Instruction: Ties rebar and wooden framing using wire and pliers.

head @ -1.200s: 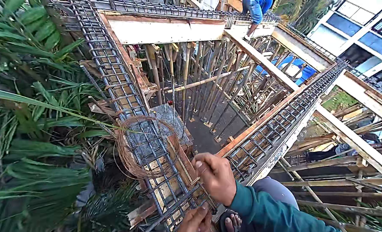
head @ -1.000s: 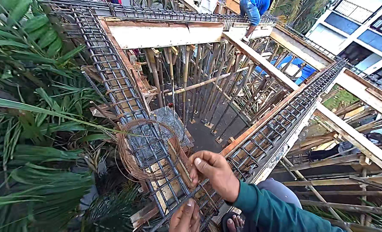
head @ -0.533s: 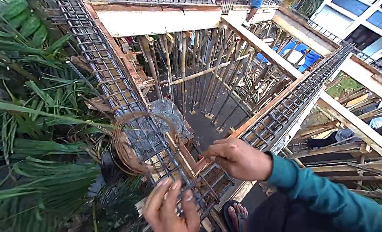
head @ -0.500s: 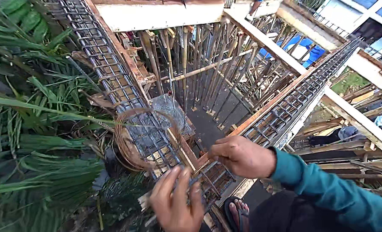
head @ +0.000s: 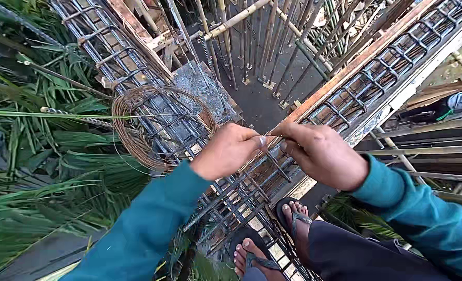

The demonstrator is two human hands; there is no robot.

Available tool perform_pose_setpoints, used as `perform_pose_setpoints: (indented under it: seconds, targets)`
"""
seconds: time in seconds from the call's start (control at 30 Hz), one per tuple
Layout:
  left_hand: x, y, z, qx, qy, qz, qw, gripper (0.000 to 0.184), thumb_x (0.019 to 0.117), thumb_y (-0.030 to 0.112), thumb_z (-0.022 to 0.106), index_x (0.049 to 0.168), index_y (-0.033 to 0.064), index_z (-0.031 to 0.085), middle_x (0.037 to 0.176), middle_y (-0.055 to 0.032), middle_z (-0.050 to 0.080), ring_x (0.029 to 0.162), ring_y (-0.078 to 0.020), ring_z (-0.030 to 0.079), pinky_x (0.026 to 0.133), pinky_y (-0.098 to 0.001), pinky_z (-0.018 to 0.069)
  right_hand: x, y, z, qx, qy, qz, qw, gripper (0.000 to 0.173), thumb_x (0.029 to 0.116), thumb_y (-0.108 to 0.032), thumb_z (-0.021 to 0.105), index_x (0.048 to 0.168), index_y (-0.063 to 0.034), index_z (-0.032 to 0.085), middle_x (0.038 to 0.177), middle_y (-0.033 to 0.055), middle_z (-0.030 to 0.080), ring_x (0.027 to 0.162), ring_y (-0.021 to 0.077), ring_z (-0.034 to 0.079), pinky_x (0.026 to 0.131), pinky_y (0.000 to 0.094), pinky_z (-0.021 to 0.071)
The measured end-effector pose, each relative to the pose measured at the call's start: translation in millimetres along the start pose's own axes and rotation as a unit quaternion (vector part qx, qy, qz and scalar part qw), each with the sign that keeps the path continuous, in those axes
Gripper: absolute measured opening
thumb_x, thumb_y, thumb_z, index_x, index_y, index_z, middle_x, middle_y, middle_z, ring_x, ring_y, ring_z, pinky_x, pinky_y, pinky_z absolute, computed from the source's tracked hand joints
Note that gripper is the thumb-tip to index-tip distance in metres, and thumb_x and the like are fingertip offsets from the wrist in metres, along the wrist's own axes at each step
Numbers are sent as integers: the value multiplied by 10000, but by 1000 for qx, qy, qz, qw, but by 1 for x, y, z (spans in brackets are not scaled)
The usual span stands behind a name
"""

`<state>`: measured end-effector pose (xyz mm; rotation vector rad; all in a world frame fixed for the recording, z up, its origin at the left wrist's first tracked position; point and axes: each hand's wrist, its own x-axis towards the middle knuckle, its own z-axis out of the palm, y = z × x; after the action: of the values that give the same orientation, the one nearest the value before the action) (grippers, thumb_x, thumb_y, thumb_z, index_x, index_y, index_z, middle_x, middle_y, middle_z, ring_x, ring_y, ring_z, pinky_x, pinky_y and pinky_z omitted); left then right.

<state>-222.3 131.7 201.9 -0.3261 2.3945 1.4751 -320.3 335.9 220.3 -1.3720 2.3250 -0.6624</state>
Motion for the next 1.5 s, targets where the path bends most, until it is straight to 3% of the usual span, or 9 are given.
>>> perform_pose_setpoints:
  seconds: [0.1,0.23,0.33,0.43,0.53,0.77,1.13,1.33,1.5]
  targets:
    - [39,-19,28,101,-73,-28,992,360,1096,278,505,922,81,751,772,-71,674,691,-208,633,675,-474,526,-23,39,28,-31,-71,87,993,251,1006,-126,609,1234,-148,713,855,84,726,724,282,710,643,563,591]
    - [88,-56,65,106,-197,-51,973,361,1101,295,500,1071,27,741,969,-142,715,915,-270,673,878,-510,519,-45,88,54,-15,-173,208,963,246,1038,-196,561,1170,-149,763,973,121,758,914,332,729,811,615,569]
    - [118,-78,76,84,-151,-76,982,360,1081,283,545,1262,-1,675,1200,-227,689,1147,-364,658,1033,-584,480,-46,103,71,-42,-248,294,922,276,1044,-197,521,1168,-120,755,1064,174,744,1030,392,705,868,648,538]
    - [137,-95,73,79,-85,-109,987,342,1094,239,504,1293,9,659,1261,-228,671,1216,-368,631,1072,-585,454,-28,97,77,-70,-331,335,880,270,1028,-181,531,1165,-57,728,1147,227,712,1102,439,678,883,676,524]
    - [147,-107,78,109,-112,-120,980,343,1098,221,482,1283,7,675,1274,-233,672,1235,-375,625,1079,-593,444,-7,88,77,-75,-356,376,853,223,1007,-134,568,1112,17,695,1163,262,688,1118,454,664,868,668,524]
    - [157,-119,102,108,-164,-121,973,344,1099,203,466,1274,12,691,1227,-245,690,1197,-400,644,1051,-611,459,13,88,60,-79,-342,412,841,191,987,-162,621,1018,6,704,1071,235,705,1043,426,686,822,657,535]
    - [174,-121,111,169,-269,-89,944,333,1087,209,486,1266,26,699,1267,-236,676,1242,-389,620,1076,-611,438,3,116,101,-2,-297,393,870,247,1029,-187,549,1115,-40,727,1125,223,711,1104,415,677,916,647,522]
    - [180,-116,110,192,-301,-90,930,339,1084,215,489,1241,0,700,1221,-250,680,1202,-403,630,1042,-610,456,-26,127,119,115,-265,418,861,303,1033,-188,518,1229,-98,731,1160,139,729,1043,284,697,966,528,520]
    - [182,-116,108,208,-313,-87,923,343,1090,214,474,1174,-30,701,1171,-258,682,1155,-405,640,1012,-603,466,-16,117,125,80,-271,411,867,303,1046,-204,513,1229,-101,731,1237,131,713,1184,286,661,1041,525,489]
